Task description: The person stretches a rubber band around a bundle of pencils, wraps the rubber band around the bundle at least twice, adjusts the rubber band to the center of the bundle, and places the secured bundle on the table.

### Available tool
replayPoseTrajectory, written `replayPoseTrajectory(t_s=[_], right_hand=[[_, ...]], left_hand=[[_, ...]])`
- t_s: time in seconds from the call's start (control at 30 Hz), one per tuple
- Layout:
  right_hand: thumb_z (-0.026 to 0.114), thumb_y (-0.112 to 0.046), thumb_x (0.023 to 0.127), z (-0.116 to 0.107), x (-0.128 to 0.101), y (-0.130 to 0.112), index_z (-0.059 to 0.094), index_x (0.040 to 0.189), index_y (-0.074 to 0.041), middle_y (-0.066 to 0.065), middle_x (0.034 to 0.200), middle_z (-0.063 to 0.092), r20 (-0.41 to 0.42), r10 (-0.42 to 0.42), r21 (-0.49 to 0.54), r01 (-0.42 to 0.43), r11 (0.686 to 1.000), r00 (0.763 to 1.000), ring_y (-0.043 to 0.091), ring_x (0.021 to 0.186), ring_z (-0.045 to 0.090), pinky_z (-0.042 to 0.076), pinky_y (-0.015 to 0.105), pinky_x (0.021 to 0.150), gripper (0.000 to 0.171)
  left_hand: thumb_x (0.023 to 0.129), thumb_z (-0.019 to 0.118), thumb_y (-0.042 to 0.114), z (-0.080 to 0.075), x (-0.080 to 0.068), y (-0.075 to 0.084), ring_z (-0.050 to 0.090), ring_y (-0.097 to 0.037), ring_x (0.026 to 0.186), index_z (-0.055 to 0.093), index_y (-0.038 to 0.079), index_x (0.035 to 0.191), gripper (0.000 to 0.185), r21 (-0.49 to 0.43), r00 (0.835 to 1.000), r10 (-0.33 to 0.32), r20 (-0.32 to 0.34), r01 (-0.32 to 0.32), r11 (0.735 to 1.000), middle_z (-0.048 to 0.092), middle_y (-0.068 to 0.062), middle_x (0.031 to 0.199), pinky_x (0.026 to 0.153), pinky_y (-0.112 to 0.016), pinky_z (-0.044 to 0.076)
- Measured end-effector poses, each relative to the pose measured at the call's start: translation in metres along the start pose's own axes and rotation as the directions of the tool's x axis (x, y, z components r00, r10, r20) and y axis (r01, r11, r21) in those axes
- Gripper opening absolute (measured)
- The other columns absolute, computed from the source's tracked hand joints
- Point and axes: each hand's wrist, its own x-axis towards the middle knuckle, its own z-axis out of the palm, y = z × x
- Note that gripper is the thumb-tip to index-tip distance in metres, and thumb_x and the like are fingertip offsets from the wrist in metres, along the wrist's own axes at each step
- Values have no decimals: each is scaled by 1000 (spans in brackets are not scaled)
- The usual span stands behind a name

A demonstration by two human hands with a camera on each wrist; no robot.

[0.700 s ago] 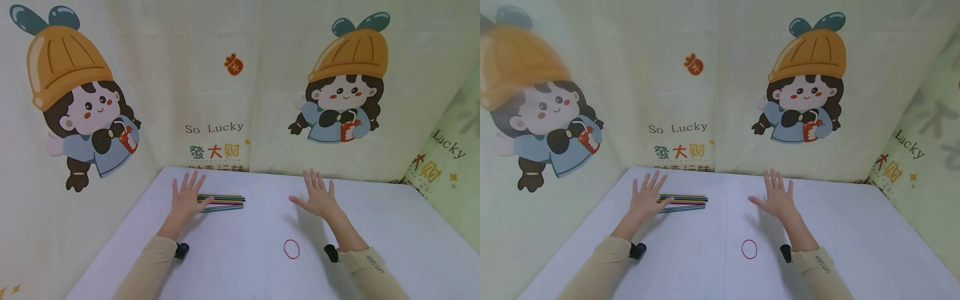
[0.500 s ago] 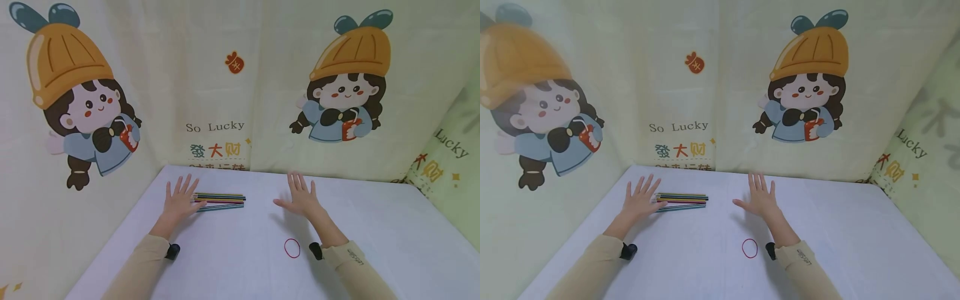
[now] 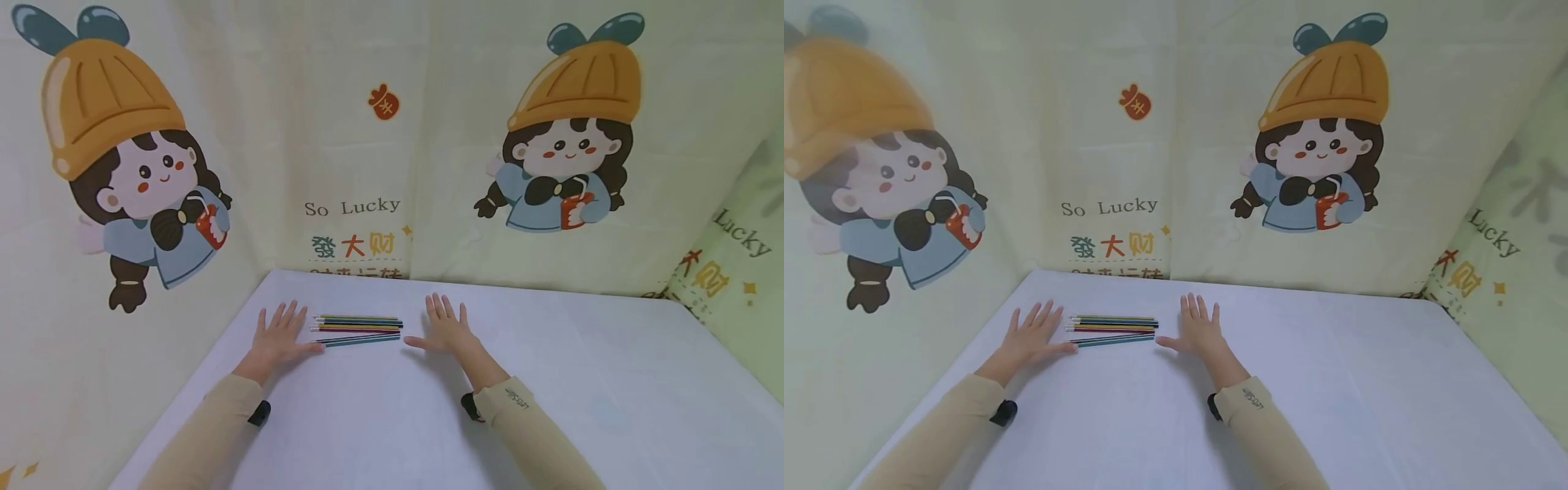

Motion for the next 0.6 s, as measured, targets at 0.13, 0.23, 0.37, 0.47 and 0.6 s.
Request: replayPoseTrajectory(t_s=[0.13, 0.23, 0.37, 0.47, 0.6], right_hand=[[48, -73, 75, 9, 8, -11, 4, 146, -5, 14, 153, 3, 55, -11, -20, 12, 1000, 998, 29, 140, 0, -3, 55, 106, 108], [46, -74, 75, 15, 13, -16, 5, 146, -5, 13, 152, 4, 77, -9, -23, 11, 1000, 997, 29, 140, 0, -2, 54, 107, 107], [46, -72, 77, 17, 14, -21, 8, 146, -2, 15, 152, 5, 87, -2, 20, 0, 1000, 996, 29, 139, 1, -3, 54, 107, 105], [45, -72, 77, 18, 15, -24, 6, 146, -2, 14, 152, 2, 113, 9, 44, -14, 999, 994, 28, 140, -1, -5, 52, 107, 105], [42, -73, 77, 22, 19, -27, 4, 146, -3, 12, 153, 1, 141, 29, 52, -36, 998, 990, 26, 140, -2, -5, 50, 108, 106]], left_hand=[[70, 46, 78, 4, 0, -3, 4, -39, 137, 18, 3, 145, 110, -8, 998, 2, 55, -2, 1000, 10, -21, 150, 103, -58, -10], [70, 46, 78, 6, 2, -3, 5, -40, 137, 17, 2, 144, 110, -13, 998, 13, 68, -12, 1000, 10, -21, 150, 103, -58, -9], [71, 45, 78, 7, 5, -2, 5, -39, 137, 16, 2, 145, 109, -2, 997, 5, 80, -5, 1000, 10, -21, 150, 104, -58, -7], [71, 45, 77, 7, 6, -2, 6, -39, 137, 16, 2, 145, 109, -10, 996, 4, 85, -3, 1000, 11, -21, 150, 104, -58, -7], [71, 45, 77, 8, 6, -2, 5, -40, 137, 15, 1, 145, 110, -34, 995, 9, 101, -6, 999, 10, -22, 150, 104, -58, -8]])
